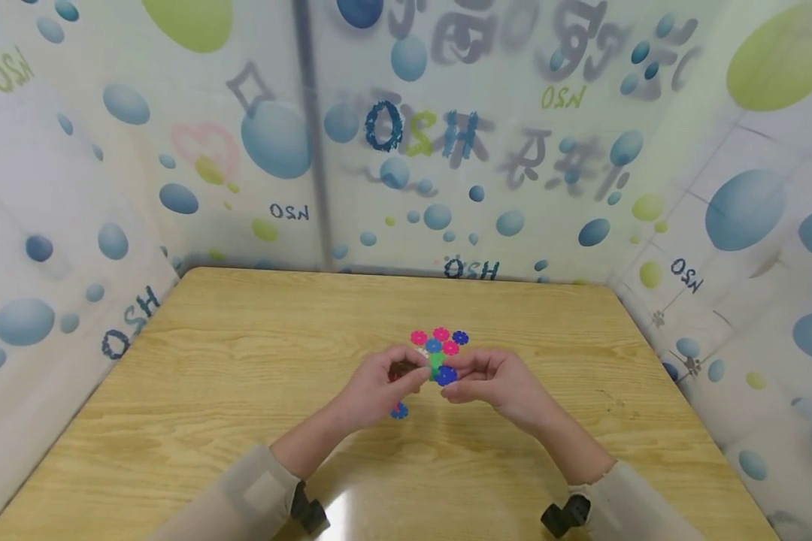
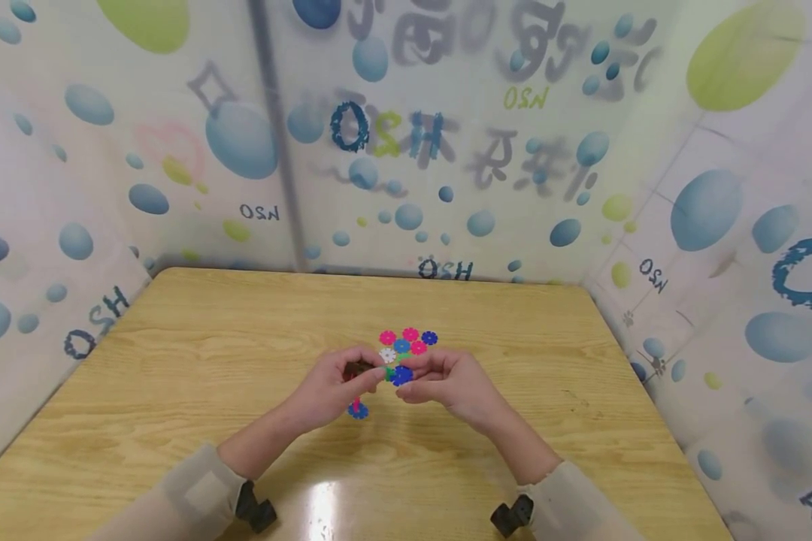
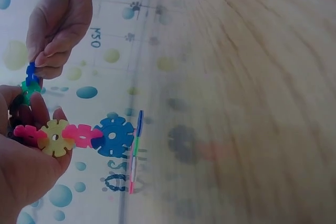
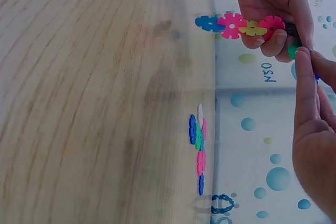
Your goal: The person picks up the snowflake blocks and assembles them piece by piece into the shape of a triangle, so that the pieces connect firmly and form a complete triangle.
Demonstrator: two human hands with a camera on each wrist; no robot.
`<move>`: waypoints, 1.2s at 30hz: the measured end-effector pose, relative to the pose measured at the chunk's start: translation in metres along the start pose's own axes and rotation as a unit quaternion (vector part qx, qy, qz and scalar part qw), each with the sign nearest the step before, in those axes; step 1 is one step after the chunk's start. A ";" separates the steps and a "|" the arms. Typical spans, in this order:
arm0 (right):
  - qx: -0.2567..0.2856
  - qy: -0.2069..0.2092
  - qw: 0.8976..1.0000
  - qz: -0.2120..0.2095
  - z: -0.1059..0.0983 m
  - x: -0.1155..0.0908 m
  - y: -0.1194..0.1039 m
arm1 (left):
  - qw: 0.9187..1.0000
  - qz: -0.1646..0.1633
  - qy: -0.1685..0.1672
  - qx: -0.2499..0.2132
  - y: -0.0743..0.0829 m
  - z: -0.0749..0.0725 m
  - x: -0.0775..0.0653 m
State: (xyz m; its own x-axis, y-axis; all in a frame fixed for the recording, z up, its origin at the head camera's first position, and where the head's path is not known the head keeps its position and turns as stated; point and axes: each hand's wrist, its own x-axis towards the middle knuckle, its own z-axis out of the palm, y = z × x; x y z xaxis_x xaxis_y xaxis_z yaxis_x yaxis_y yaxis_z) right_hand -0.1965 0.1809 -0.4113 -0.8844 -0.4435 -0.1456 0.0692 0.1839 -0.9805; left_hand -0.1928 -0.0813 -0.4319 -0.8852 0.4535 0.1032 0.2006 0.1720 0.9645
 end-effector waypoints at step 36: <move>-0.060 0.010 0.998 -0.022 -0.004 0.007 0.002 | 1.000 -0.021 0.016 0.002 0.007 -0.010 0.002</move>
State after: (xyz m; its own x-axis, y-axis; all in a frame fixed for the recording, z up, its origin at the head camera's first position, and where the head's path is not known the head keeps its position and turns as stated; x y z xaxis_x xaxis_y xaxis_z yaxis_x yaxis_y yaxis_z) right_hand -0.2044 0.1814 -0.4133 -0.8942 -0.4366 -0.0987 -0.0245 0.2679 -0.9631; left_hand -0.1971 -0.0880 -0.4222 -0.9062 0.4169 0.0701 0.1644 0.1945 0.9670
